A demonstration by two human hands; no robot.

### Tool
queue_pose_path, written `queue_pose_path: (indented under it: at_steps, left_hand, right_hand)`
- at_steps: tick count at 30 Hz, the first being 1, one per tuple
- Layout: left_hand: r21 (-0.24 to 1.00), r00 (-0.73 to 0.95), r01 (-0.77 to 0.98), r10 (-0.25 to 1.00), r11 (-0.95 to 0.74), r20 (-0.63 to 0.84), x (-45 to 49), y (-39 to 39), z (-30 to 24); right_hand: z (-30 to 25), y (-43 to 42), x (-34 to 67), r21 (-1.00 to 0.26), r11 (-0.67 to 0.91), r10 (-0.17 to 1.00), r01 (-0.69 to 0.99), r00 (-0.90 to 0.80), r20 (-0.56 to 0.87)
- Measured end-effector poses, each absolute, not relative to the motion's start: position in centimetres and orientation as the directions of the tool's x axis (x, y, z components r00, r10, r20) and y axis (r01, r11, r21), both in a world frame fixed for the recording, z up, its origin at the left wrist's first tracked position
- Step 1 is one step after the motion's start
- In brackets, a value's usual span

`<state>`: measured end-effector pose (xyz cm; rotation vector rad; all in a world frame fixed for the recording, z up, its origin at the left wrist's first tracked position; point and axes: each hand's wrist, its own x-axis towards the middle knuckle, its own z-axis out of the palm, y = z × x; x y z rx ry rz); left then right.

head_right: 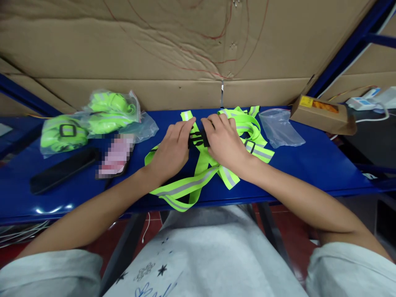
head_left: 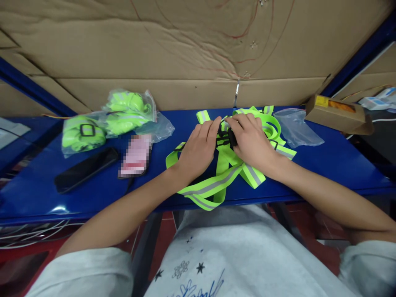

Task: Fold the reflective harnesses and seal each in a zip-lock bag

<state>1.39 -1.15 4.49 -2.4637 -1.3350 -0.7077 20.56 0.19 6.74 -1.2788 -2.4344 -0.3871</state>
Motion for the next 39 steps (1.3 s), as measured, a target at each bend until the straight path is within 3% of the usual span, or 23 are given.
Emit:
queue_pose_path:
  at_steps: [4,10,18,21,24,27,29,32,35,37,39]
  left_hand:
    - [-0.013,0.443,0.853,0.711,-0.521,0.547,1.4,-1.0,4.3]
    - [-0.031,0.505,0.805,0.658,-0.592,0.558,1.8,-1.0,3.8]
    - [0.038,0.492,0.769,0.628,-0.638,0.603,1.8,-0.7,3.2]
    - [0.158,0.488,0.685,0.610,-0.711,0.624,1.2,-0.9,3.3]
    - [0.433,0.323,0.571,0.676,-0.697,0.662,0.8,-1.2,3.7]
    - [0.738,0.138,0.310,0.796,-0.600,0.589,0.8,-1.4,4.3]
    - [0.853,0.114,0.170,0.869,-0.494,0.481,1.0,-1.3,4.5]
    - [0.897,0.083,0.182,0.916,-0.402,0.394,0.9,-1.3,4.7]
    - [0.863,0.077,0.257,0.899,-0.435,0.431,0.3,-1.6,5.1]
    - [0.915,0.160,0.191,0.931,-0.356,0.329,0.0,-1.9,5.6]
    - [0.989,0.295,0.047,0.948,-0.141,0.121,-0.2,-2.0,6.1]
  right_hand:
    - [6.6,0.3,19.7,0.124,0.505,0.743,0.854,-0.503,0.442]
    - [6.0,0.9,19.5,0.054,0.594,0.700,0.803,-0.548,0.458]
    - [4.5,1.2,19.6,-0.176,0.766,0.609,0.618,-0.611,0.506]
    - [4.4,1.6,20.6,-0.290,0.793,0.602,0.536,-0.616,0.508]
    - [5.0,2.3,22.2,-0.482,0.769,0.637,0.420,-0.570,0.519]
    - [5.8,3.2,23.4,-0.629,0.670,0.694,0.394,-0.632,0.344]
    - [6.2,3.5,23.8,-0.632,0.630,0.706,0.452,-0.672,0.223]
    - [6.3,3.5,23.9,-0.572,0.687,0.666,0.449,-0.703,0.248]
    - [6.7,3.3,23.9,-0.529,0.726,0.642,0.440,-0.709,0.292]
    - [7.3,3.1,24.1,-0.608,0.664,0.700,0.435,-0.647,0.301]
    - [8.0,3.0,24.4,-0.714,0.527,0.816,0.461,-0.510,0.273]
